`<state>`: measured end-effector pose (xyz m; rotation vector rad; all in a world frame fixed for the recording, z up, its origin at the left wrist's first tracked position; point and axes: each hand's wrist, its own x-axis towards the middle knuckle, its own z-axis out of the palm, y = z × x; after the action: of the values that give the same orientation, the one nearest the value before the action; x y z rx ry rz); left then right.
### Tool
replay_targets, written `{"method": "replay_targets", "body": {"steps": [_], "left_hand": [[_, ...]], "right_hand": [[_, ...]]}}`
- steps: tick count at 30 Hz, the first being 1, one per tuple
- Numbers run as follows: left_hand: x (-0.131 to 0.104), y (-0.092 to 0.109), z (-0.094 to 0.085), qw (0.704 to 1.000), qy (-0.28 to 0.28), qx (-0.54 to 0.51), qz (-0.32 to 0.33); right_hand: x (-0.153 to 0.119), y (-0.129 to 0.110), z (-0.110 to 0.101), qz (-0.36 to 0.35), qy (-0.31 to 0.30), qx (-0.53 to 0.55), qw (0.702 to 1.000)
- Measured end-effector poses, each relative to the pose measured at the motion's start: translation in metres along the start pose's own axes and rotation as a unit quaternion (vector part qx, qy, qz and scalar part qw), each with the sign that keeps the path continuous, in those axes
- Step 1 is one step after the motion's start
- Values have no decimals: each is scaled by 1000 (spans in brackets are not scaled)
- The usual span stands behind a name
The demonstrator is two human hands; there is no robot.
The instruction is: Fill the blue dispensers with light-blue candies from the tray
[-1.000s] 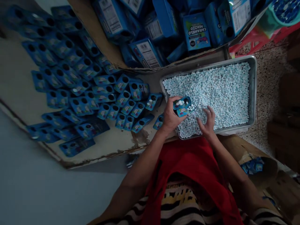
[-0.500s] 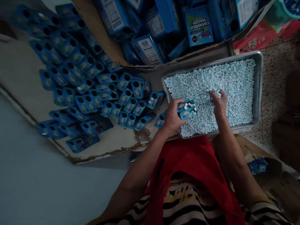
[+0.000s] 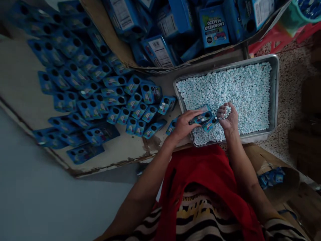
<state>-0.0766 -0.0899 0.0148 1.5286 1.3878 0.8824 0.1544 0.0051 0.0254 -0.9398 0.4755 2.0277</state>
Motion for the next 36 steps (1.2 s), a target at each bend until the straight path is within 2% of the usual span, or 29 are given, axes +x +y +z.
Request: {"method": "replay_targets", "body": {"steps": [3, 5, 8, 12, 15, 17, 24, 26, 29, 31, 34, 36], "left_hand": [[7, 3, -10, 999, 39, -11, -8], [13, 8, -15, 998, 62, -4, -21], [21, 20, -22, 995, 90, 1, -29], [30, 36, -25, 996, 87, 19, -24], [35, 45, -26, 996, 64, 56, -11], [37, 50, -27, 995, 58, 79, -3], [42, 53, -24, 993, 62, 95, -18], [43, 51, -20, 993, 75, 83, -26], [42, 45, -15, 993, 98, 47, -51], [37, 39, -13, 990, 117, -7, -82], [26, 31, -12, 976, 127, -121, -129], [16, 29, -10, 966, 118, -181, -144]], "right_hand": [[0, -5, -1, 8, -29, 6, 1000], [-2, -8, 7, -14, -39, 2, 999], [-13, -5, 32, -97, -64, -66, 991], [-33, 10, 77, -205, -104, -202, 952], [-41, 21, 101, -229, -90, -241, 939], [-40, 27, 106, -233, -72, -257, 935], [-26, 48, 95, -322, -87, -302, 893], [-16, 44, 90, -326, -57, -277, 902], [2, 28, 78, -260, 38, -211, 942], [9, 15, 67, -191, 71, -169, 964], [1, 0, 49, -115, 53, -120, 985], [-13, -5, 38, -106, 34, -114, 987]]}}
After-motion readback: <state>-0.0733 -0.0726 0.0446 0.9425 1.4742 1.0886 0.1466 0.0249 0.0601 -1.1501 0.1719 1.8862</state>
